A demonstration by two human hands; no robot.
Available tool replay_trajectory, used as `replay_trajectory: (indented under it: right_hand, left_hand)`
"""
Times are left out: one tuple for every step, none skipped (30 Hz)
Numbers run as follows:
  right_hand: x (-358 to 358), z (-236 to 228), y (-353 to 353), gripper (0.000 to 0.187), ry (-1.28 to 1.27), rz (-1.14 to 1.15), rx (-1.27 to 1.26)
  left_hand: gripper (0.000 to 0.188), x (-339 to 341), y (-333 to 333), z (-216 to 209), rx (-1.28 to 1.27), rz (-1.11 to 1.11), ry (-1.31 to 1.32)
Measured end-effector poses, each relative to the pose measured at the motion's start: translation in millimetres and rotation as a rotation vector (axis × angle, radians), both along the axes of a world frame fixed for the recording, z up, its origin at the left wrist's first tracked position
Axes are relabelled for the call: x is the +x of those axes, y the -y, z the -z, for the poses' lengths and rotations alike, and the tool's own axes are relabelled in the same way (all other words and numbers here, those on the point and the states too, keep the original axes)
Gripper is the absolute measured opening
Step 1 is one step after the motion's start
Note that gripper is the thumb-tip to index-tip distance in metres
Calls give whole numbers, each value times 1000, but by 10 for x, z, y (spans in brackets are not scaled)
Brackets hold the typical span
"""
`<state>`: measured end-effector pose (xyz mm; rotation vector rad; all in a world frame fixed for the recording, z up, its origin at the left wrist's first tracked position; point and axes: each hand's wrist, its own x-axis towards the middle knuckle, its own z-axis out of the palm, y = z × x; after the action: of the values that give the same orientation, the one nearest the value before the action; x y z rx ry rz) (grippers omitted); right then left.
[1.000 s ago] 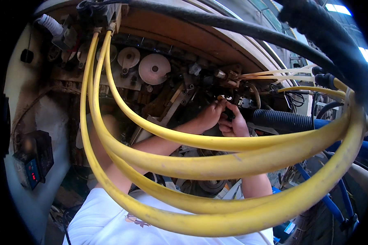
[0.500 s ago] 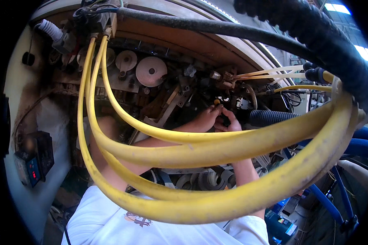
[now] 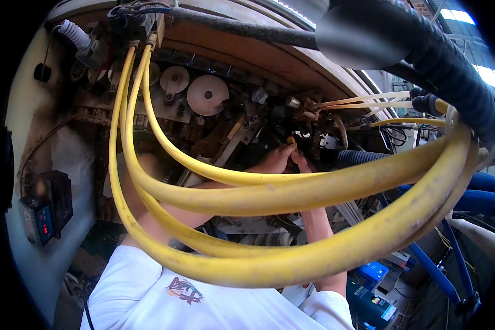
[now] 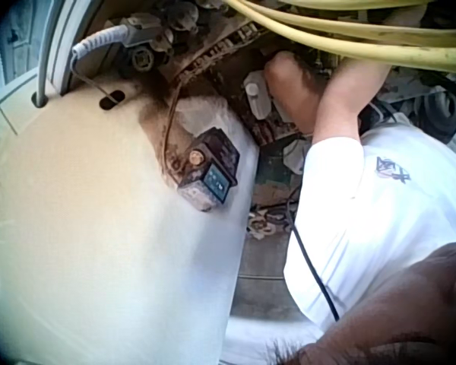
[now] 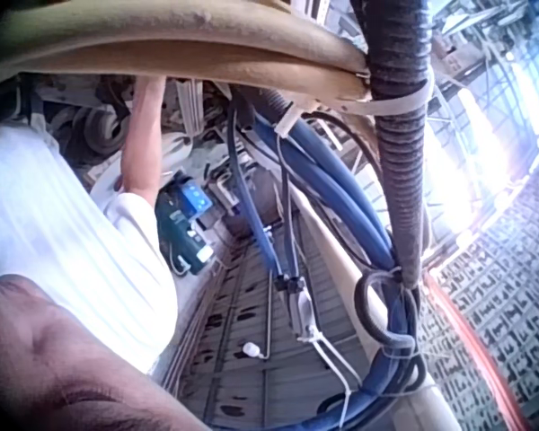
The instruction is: The person kneels on the floor and uses a red screwdriver to loosen screws on a metal component of a large machine. They then use yellow pliers to cut a wire and strip the ends. Finally, they manipulate a large metal plate attached to the machinery.
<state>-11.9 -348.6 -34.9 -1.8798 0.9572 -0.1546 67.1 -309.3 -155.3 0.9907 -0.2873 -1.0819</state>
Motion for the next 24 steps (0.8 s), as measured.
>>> replay_trajectory:
  right_hand:
    - [23,7,3,35,25,37,71]
    - [11,-80,-8,30,41,106,145]
    - [-46,-43,40,28,82,90,207]
    - [-111,-11,87,27,119,76,268]
    - [-164,-37,70,29,167,-7,298]
    - [-232,-114,83,32,88,-81,188]
    - [-311,-215,91,34,-14,-157,42]
    - [-155,-422,-6,37,-115,-226,-48]
    - [-127,-608,-95,40,-206,-243,-112]
    - [-180,-651,-189,43,-187,-122,27]
    - [-221,-674,-282,47,-152,10,165]
    - [-277,-704,-377,52,-115,156,286]
    - [-394,-690,-442,53,-70,116,191]
    - [-517,-657,-506,53,-23,76,101]
    - [-631,-624,-593,54,24,40,13]
    - [-737,-625,-706,56,43,24,-22]
    - [-892,-624,-765,56,73,8,-38]
    - [-1034,-612,-832,57,104,-10,-53]
    - [-1163,-663,-884,53,95,-18,37]
    - [-1237,-714,-983,51,146,11,149]
    - [-1346,-763,-1088,49,190,51,261]
    - [-1446,-814,-1179,46,236,91,371]
    - [-1503,-840,-1235,41,237,101,282]
    - [-1551,-947,-1239,39,229,83,220]
  left_hand:
    - [44,40,-48,-47,11,-6,-27]
    - [45,56,-90,-184,11,-2,-48]
    - [45,83,-140,-262,26,-5,-57]
    - [44,93,-194,-348,32,-4,-62]
    - [44,91,-250,-408,35,6,-71]
    - [43,88,-309,-465,31,30,-86]
    - [42,98,-349,-519,16,76,-108]
    - [42,172,-476,-577,22,102,-123]
    - [41,194,-591,-703,15,158,-147]
    - [41,219,-650,-848,5,219,-164]
    - [40,241,-748,-994,7,270,-172]
    - [40,214,-814,-1105,-2,309,-177]
    - [40,131,-864,-1149,-27,333,-174]
    - [39,47,-909,-1197,-48,355,-170]
    - [36,-115,-926,-1132,-149,304,-168]
    - [38,-260,-1009,-1027,-93,388,-83]
    - [39,-317,-1148,-1117,-62,397,25]
    - [39,-341,-1307,-1239,-31,404,135]
    - [40,-349,-1441,-1374,-22,506,72]
    - [40,-339,-1562,-1399,-11,632,162]
    - [40,-376,-1689,-1452,-28,627,181]
    - [40,-407,-1816,-1537,-47,623,199]
    - [39,-393,-1946,-1636,-15,662,239]
    - [38,-380,-2031,-1739,5,710,272]
